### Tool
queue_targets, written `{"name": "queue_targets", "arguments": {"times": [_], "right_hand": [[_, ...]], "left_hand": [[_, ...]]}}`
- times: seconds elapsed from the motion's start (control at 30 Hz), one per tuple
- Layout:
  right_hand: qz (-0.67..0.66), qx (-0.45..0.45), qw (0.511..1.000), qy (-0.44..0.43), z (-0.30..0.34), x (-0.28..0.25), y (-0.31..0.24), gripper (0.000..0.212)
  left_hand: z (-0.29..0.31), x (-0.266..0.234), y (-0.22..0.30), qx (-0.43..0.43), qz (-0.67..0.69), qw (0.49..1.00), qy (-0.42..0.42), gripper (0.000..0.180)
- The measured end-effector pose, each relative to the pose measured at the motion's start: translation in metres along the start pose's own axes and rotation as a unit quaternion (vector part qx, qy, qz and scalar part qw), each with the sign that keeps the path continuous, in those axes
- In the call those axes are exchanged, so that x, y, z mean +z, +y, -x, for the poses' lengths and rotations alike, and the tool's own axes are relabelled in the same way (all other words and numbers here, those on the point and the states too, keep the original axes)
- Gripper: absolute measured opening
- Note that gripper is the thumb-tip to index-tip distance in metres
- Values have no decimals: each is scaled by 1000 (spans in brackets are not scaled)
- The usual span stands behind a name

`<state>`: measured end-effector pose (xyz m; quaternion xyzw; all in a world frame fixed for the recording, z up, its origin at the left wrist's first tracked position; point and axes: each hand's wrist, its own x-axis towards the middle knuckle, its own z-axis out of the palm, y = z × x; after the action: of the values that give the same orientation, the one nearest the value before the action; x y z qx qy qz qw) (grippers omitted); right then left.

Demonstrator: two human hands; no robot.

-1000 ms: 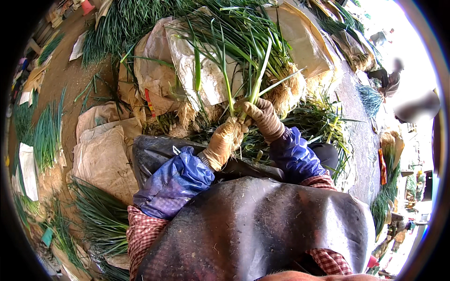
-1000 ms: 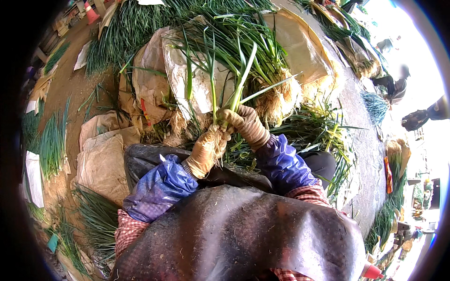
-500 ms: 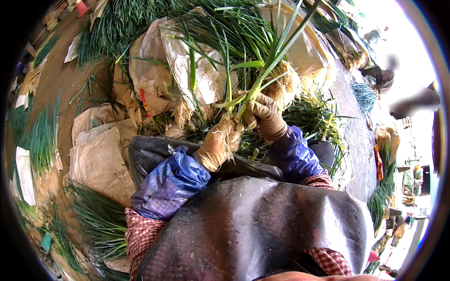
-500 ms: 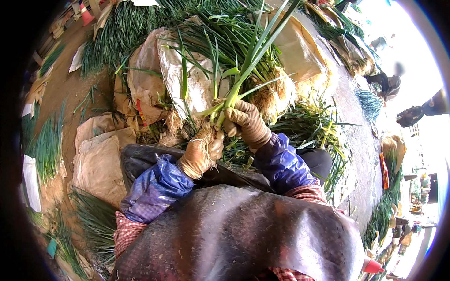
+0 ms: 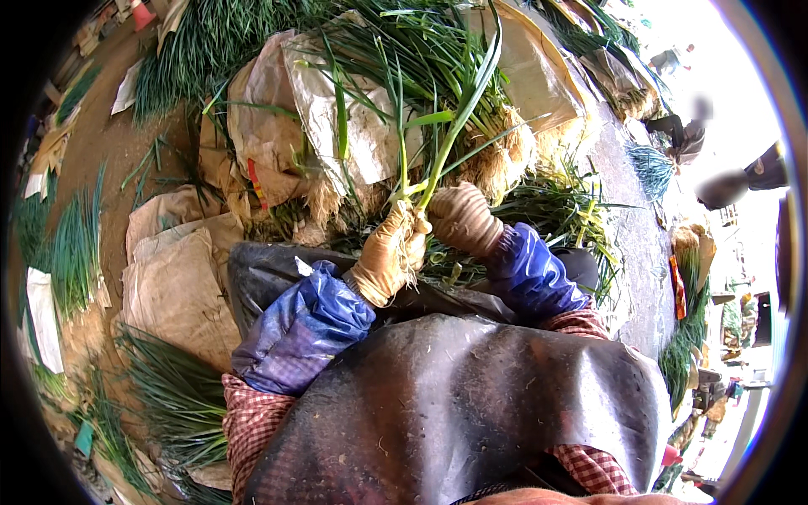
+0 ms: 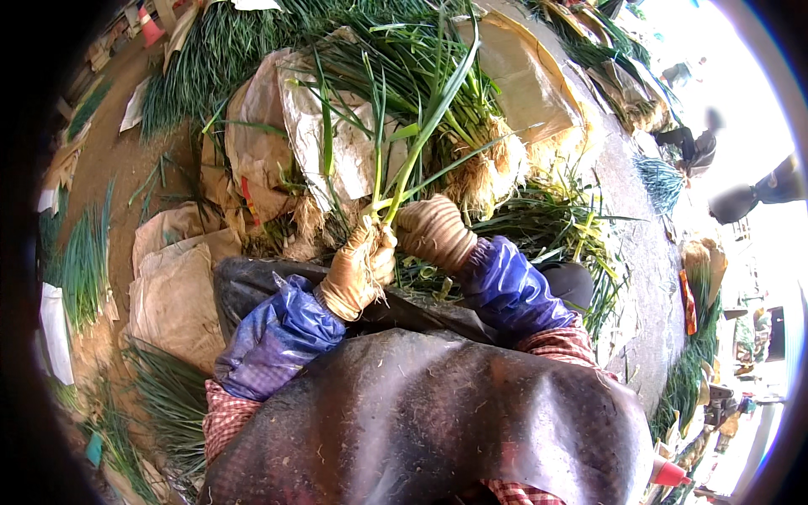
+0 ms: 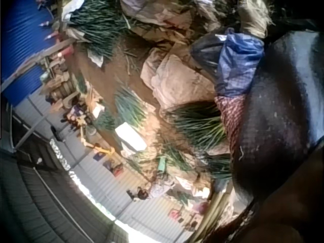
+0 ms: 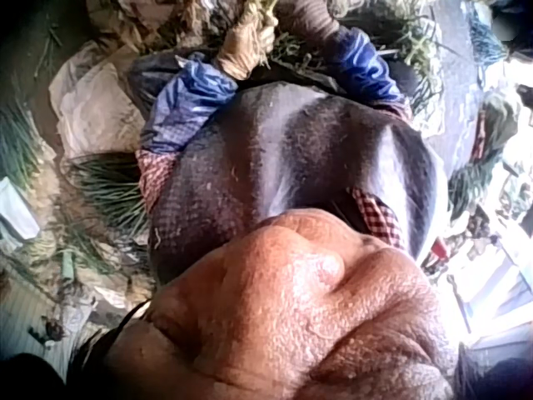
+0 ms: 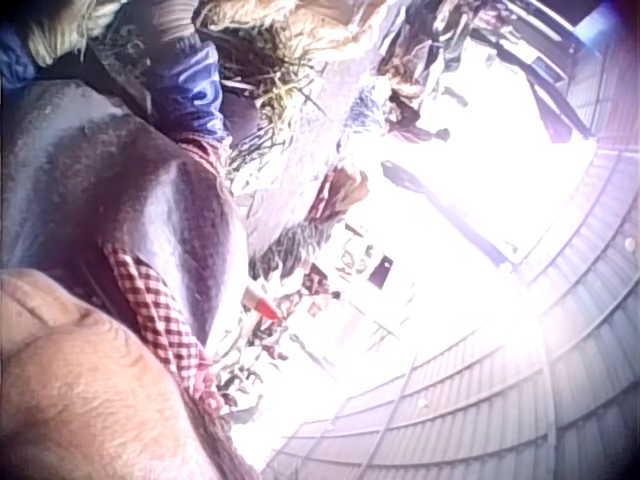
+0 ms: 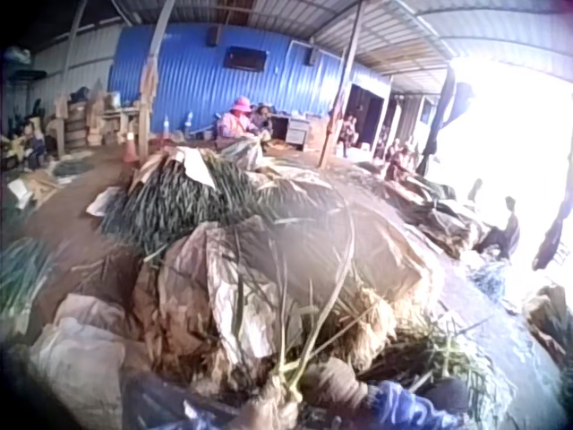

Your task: The person bundles green onions by hand, gathering stalks into a bunch and tying them with a thin strip.

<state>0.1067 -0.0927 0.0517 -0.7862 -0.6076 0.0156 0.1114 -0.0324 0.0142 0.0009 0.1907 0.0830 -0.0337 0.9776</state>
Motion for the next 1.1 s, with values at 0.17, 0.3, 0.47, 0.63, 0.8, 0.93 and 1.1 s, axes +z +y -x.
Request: {"name": "queue_targets", "arguments": {"times": [0.17,0.3,0.47,0.63,0.8,0.93,1.1], "right_hand": [[-171,102,979,41,-3,67,73,11],[-569,62,810,127,-36,48,87,41],[-528,109,802,258,-76,19,104,19],[-541,306,780,71,-53,41,147,14],[-139,-13,876,-462,33,74,90,24],[-194,-29,980,-32,31,31,68,36],[130,198,960,149,-14,-9,140,34]], "left_hand": [[-1,-3,2,-22,-5,999,-23,47],[-4,6,-1,-50,-34,998,-7,49],[0,6,-2,-36,-76,996,-43,31],[2,8,0,14,-58,997,-42,27],[-14,-22,6,63,-75,982,164,32],[-17,-22,9,37,-214,949,229,32],[-22,-17,14,33,-196,948,247,24]]}}
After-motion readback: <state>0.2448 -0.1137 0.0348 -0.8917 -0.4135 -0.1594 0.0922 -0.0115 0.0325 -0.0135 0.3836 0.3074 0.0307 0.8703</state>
